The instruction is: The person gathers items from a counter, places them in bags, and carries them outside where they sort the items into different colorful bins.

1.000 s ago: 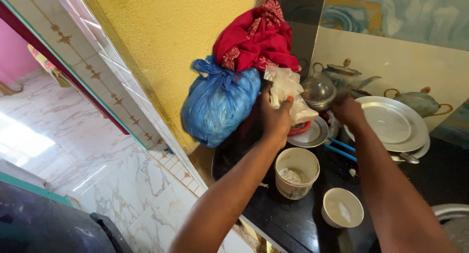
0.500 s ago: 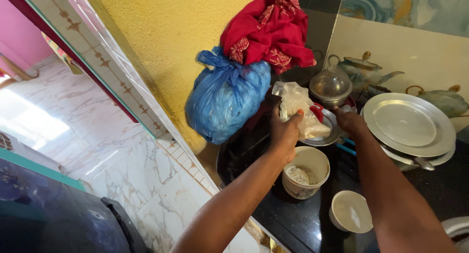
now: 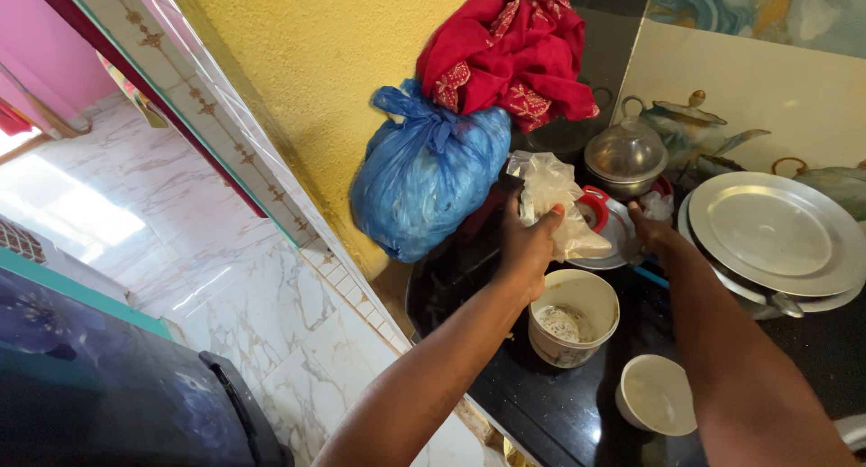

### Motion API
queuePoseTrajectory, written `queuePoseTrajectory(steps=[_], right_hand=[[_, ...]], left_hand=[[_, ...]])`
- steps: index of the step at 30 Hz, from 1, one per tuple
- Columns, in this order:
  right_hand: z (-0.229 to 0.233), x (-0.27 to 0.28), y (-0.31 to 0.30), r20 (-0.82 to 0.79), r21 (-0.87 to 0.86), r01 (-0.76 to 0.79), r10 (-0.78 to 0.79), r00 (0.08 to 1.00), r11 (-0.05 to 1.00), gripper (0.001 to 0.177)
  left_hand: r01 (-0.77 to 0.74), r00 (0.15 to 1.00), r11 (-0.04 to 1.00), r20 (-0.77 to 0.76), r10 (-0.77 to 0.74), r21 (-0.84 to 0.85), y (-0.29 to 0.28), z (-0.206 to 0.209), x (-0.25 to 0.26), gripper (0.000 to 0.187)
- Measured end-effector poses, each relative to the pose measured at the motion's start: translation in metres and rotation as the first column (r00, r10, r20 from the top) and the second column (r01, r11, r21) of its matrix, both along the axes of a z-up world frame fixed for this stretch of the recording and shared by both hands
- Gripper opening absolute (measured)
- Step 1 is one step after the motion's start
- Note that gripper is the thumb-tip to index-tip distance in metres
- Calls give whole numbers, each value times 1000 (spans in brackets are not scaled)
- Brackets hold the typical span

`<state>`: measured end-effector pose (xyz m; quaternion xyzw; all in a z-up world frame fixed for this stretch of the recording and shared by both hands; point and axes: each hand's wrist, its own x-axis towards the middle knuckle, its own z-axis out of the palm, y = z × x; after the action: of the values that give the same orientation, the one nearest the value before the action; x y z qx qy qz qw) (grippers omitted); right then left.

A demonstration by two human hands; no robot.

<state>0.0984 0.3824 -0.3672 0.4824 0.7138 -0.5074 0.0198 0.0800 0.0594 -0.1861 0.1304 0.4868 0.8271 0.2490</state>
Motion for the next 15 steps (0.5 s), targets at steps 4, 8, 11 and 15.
queuePoseTrajectory(steps=[4,8,11,15], right_hand=[[-3,8,3,67,-18,11,-10,998,1000,90],[-12,11,11,-86,122,9,2,996,993,92],[-6,10,11,22,244,-18,12,1000,970,78],[23,14,6,-35,363,-56,74,997,930,67]], left_hand=[[0,1000,1000,-16,0,3,-2,-1,-1,74],[2,1000,1000,-6,-2,-6,-2,-2,-1,74],[11,1000,1000,-27,-11,2,1,2,0,73],[30,1000,1000,4,-30,-7,1,7,3,72]])
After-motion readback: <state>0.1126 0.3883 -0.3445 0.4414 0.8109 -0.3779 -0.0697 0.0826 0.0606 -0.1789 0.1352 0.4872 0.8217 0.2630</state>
